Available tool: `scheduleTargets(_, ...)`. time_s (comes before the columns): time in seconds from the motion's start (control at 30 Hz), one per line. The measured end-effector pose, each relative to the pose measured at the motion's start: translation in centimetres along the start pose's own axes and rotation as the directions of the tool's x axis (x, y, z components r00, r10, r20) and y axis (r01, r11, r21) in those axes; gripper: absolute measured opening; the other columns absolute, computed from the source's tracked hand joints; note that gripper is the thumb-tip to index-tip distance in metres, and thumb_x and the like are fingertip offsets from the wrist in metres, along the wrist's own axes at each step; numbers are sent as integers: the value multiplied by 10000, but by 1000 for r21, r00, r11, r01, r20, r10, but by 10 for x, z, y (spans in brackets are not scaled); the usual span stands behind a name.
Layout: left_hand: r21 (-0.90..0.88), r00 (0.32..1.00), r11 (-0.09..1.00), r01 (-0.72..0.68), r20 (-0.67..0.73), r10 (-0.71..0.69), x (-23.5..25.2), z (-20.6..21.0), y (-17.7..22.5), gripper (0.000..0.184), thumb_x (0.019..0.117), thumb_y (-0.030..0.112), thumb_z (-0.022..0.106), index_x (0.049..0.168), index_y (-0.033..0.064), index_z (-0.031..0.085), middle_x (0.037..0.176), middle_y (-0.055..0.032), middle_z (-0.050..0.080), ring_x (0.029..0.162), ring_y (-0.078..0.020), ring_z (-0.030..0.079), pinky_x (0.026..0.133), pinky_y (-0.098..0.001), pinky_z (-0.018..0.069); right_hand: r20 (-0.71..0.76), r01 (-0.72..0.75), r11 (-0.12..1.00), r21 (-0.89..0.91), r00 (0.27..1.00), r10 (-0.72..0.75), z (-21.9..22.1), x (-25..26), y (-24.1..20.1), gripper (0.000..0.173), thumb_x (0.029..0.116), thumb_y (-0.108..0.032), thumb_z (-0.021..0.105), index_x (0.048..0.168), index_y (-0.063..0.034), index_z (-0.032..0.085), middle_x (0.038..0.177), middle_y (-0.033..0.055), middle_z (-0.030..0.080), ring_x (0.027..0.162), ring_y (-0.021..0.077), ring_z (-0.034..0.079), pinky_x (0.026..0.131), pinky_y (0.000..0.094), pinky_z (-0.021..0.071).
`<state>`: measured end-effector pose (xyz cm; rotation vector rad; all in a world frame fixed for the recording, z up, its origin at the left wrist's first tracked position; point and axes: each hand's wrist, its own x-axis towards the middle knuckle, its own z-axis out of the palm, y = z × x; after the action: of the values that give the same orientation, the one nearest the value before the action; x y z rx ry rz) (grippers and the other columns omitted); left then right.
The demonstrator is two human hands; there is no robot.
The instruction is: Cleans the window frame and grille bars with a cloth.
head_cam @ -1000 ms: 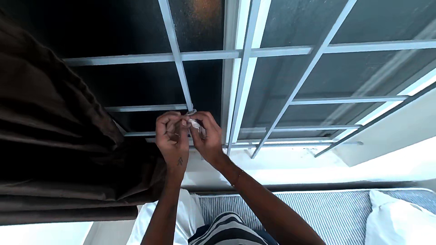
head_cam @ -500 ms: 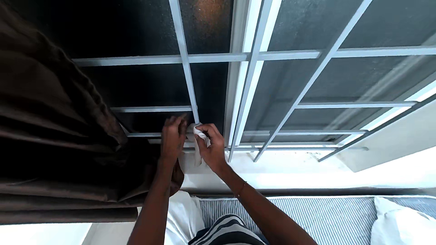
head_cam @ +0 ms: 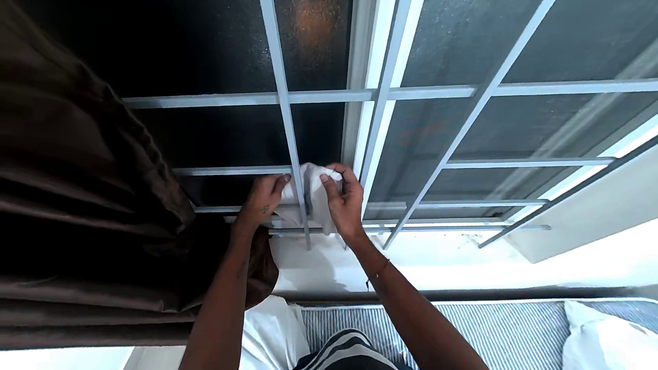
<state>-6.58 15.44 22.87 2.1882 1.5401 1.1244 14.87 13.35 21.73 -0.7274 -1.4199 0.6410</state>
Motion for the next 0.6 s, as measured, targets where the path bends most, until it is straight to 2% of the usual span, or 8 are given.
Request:
scheduleTargets(0.03,-54,998,998,37,-52,-40,-8,-7,14,329,1107,226,467,1159,-14,686,1067,-163,710,1025,-217,687,956,-433,536,5,-4,998,59,1000,4,-1,2,-7,248,986,-76,671,1231,-64,643,1085,51,706,894,94,689,756,239,587)
scheduleTargets(0.07,-145,992,987,70,-96,-85,-18,-9,24,336,1112,245,452,1161,5,682,1056,-127,709,994,-163,682,924,-376,544,19,-1,994,106,1000,-1,0,3,-13,277,964,-55,694,1237,-57,645,1090,56,709,903,107,696,767,246,598)
scheduleTargets(0.13,-337,971,938,79,-188,-150,-41,2,40,314,1107,296,457,1173,66,662,946,-58,690,807,-113,673,725,-306,585,49,26,991,129,998,-33,7,1,-14,328,924,-48,743,1240,-46,655,1124,71,707,930,136,703,779,277,615)
scheduleTargets(0.2,-494,944,864,97,-231,-238,-66,24,54,327,1076,310,539,1350,154,623,1140,-31,712,947,-133,701,812,-335,611,56,86,994,73,994,-90,19,-7,-7,334,908,-54,754,1231,-19,678,1205,89,684,998,150,692,814,297,617)
scheduleTargets(0.27,-541,917,838,68,-298,-266,-83,51,52,352,1053,290,591,1386,180,619,1271,-6,683,1074,-141,687,896,-333,603,22,146,989,-5,989,-145,25,-18,0,281,924,-59,736,1196,-1,694,1216,103,678,1002,148,688,808,286,612)
scheduleTargets(0.4,-193,873,981,29,-474,-119,-86,75,44,234,1029,205,624,1206,73,701,1276,-51,626,1023,-105,650,819,-269,581,73,291,948,-129,956,-283,26,-17,13,65,878,29,709,940,37,690,1155,166,653,1042,189,669,853,288,597)
scheduleTargets(0.47,-59,879,997,50,-472,-72,-84,72,47,253,1022,187,639,1228,57,705,1303,-87,612,1075,-137,644,878,-315,577,104,324,931,-167,945,-311,25,-17,17,65,870,44,697,935,42,700,1146,170,651,1060,203,657,881,295,585)
scheduleTargets(0.6,-60,832,998,-18,-554,-18,-78,59,66,281,977,152,702,1244,66,716,1255,-74,649,1005,-109,668,821,-273,593,66,303,935,-182,953,-296,27,-21,8,112,845,30,740,949,33,698,1107,153,645,986,176,659,801,268,588)
